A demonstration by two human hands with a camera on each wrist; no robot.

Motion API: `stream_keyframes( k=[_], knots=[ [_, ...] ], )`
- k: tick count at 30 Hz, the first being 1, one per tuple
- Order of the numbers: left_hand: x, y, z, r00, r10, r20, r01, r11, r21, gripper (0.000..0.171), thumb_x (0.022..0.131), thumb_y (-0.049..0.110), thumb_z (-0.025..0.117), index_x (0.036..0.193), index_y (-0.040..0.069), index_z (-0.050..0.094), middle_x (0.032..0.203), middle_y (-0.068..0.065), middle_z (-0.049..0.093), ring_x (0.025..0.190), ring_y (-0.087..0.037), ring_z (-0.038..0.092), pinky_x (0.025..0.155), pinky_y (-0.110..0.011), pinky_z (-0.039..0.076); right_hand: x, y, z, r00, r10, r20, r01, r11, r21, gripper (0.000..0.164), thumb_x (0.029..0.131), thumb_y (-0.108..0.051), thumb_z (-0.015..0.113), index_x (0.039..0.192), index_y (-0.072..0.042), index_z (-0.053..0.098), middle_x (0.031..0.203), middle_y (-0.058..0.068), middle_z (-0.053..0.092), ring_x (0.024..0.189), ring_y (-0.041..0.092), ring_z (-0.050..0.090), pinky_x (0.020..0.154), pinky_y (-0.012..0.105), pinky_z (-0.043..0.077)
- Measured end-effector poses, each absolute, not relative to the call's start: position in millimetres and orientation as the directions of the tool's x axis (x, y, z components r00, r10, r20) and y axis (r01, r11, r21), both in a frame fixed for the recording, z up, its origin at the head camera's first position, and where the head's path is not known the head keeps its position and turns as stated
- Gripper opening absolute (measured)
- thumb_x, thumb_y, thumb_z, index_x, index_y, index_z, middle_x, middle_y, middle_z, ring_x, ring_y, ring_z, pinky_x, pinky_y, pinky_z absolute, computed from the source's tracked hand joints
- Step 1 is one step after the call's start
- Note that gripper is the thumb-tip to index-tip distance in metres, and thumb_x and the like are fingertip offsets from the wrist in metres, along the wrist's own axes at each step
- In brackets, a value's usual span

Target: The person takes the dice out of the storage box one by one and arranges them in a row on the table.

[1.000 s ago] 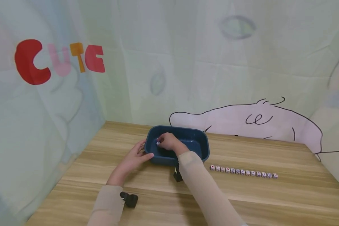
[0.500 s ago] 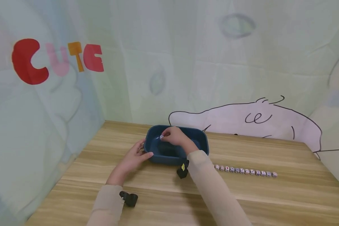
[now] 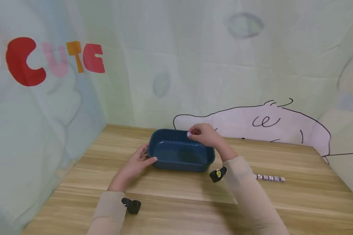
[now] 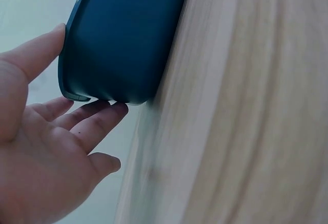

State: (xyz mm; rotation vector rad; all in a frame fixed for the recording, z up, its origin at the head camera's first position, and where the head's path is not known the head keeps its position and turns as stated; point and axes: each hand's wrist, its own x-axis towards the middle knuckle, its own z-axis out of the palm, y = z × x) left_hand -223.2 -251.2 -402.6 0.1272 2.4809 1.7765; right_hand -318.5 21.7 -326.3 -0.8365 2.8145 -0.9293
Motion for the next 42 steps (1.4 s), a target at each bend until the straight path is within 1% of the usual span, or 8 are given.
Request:
stream_keyframes(
  k=[6,14,22,29,33,38,42],
  knots=[
    [-223,-250,-402,-0.991,0.128,-0.026,0.018,0.328,0.944,0.074,0.096,0.015,0.061,0.152,0.0,0.016,0.153,-0.03,0.023,0.138,-0.045,0.031,0.111,-0.051,0.032,-307,61,-321,-0.86,-0.493,0.133,-0.476,0.68,-0.557,0.023,0.093,-0.019,0.065,0.108,-0.002,0.068,0.095,0.008,0.068,0.084,0.019,0.061,0.078,0.035,0.054],
    [-224,-247,-401,-0.991,0.13,-0.037,0.01,0.341,0.94,0.076,0.095,0.02,0.062,0.153,0.002,0.015,0.154,-0.028,0.023,0.139,-0.044,0.031,0.111,-0.051,0.031,-290,126,-328,-0.875,-0.45,0.177,-0.464,0.676,-0.572,0.02,0.092,-0.015,0.064,0.104,0.0,0.067,0.09,0.008,0.067,0.08,0.017,0.062,0.072,0.03,0.053],
    [-224,-249,-401,-0.991,0.124,-0.041,0.006,0.359,0.933,0.075,0.096,0.017,0.06,0.153,0.001,0.014,0.154,-0.03,0.023,0.138,-0.045,0.031,0.111,-0.052,0.032,-259,196,-336,-0.906,-0.387,0.17,-0.408,0.697,-0.589,0.02,0.093,-0.013,0.064,0.104,0.003,0.065,0.089,0.008,0.065,0.077,0.015,0.059,0.065,0.025,0.052],
    [-223,-250,-401,-0.991,0.129,-0.041,0.006,0.347,0.938,0.074,0.096,0.015,0.059,0.152,-0.001,0.013,0.153,-0.031,0.022,0.138,-0.046,0.03,0.111,-0.052,0.032,-238,252,-350,-0.943,-0.308,0.126,-0.324,0.76,-0.563,0.023,0.095,-0.016,0.062,0.107,0.004,0.063,0.093,0.008,0.065,0.077,0.005,0.055,0.064,0.022,0.049],
    [-222,-250,-401,-0.991,0.125,-0.043,0.003,0.345,0.939,0.074,0.096,0.015,0.06,0.152,-0.001,0.014,0.153,-0.031,0.022,0.138,-0.046,0.029,0.111,-0.052,0.031,-228,277,-360,-0.959,-0.265,0.104,-0.275,0.77,-0.576,0.026,0.095,-0.016,0.062,0.109,0.006,0.063,0.094,0.008,0.066,0.076,0.0,0.054,0.063,0.023,0.049],
    [-223,-249,-401,-0.991,0.129,-0.042,0.005,0.347,0.938,0.075,0.096,0.016,0.06,0.152,-0.001,0.014,0.153,-0.032,0.022,0.138,-0.047,0.029,0.111,-0.052,0.031,-216,298,-370,-0.975,-0.208,0.079,-0.215,0.784,-0.583,0.029,0.094,-0.018,0.063,0.109,0.007,0.063,0.095,0.009,0.067,0.076,0.0,0.056,0.063,0.022,0.05],
    [-223,-249,-400,-0.991,0.126,-0.038,0.007,0.344,0.939,0.075,0.096,0.015,0.06,0.152,-0.001,0.013,0.153,-0.032,0.022,0.138,-0.047,0.03,0.111,-0.052,0.031,-212,308,-380,-0.98,-0.182,0.077,-0.193,0.797,-0.572,0.03,0.093,-0.018,0.065,0.107,0.008,0.064,0.094,0.01,0.067,0.075,-0.001,0.055,0.063,0.021,0.051]
  ],
)
